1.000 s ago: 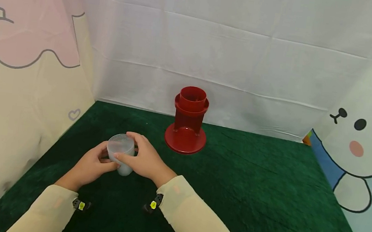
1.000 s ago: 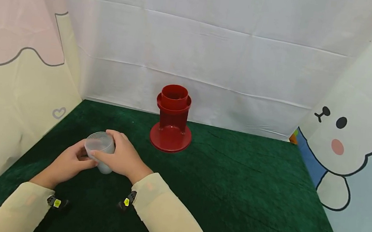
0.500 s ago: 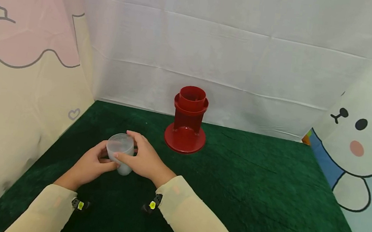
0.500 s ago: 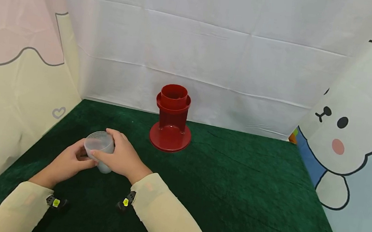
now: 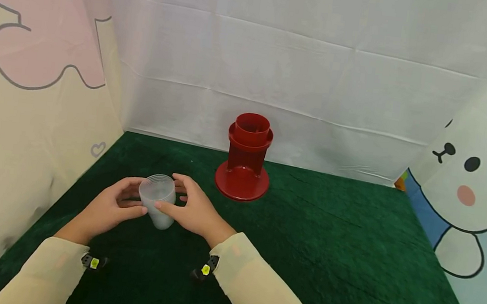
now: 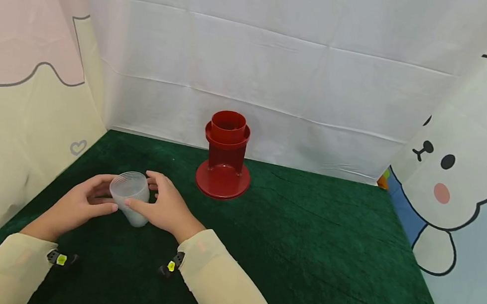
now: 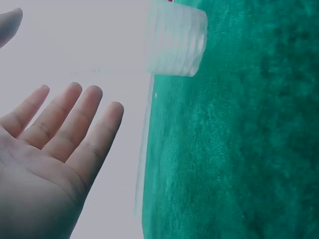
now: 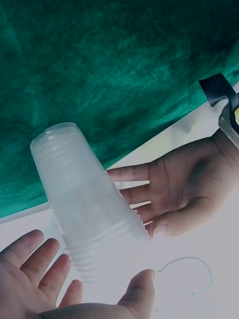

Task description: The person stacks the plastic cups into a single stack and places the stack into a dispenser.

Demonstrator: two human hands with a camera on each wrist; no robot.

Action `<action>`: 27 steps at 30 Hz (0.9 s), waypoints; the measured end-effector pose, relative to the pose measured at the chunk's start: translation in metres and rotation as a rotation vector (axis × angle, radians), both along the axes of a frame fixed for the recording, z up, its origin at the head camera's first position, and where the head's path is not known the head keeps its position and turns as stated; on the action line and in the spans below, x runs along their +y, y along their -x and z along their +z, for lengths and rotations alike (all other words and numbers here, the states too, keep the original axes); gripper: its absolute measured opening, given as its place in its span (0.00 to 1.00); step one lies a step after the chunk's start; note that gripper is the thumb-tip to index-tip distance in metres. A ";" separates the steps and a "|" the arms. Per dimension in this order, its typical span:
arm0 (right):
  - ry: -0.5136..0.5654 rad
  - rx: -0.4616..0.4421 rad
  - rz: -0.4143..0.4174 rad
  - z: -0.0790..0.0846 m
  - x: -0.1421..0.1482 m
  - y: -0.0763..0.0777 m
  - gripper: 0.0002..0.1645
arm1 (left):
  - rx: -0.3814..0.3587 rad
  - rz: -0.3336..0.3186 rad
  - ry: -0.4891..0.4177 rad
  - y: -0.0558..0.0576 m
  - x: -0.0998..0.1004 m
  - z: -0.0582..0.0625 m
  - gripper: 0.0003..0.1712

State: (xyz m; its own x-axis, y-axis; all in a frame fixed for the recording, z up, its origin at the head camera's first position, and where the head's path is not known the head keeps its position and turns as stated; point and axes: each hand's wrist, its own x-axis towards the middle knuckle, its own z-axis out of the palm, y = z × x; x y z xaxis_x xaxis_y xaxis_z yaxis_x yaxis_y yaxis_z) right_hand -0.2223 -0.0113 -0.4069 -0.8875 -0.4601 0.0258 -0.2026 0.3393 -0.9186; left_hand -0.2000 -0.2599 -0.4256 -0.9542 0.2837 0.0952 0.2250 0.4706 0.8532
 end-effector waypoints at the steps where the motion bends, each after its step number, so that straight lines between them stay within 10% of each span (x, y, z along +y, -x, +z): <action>1: 0.002 -0.002 0.000 -0.001 0.000 0.000 0.48 | 0.003 0.000 0.003 0.000 -0.001 0.000 0.37; 27: 0.091 0.008 -0.016 0.005 0.014 -0.003 0.42 | 0.042 -0.047 -0.121 0.001 0.022 0.009 0.30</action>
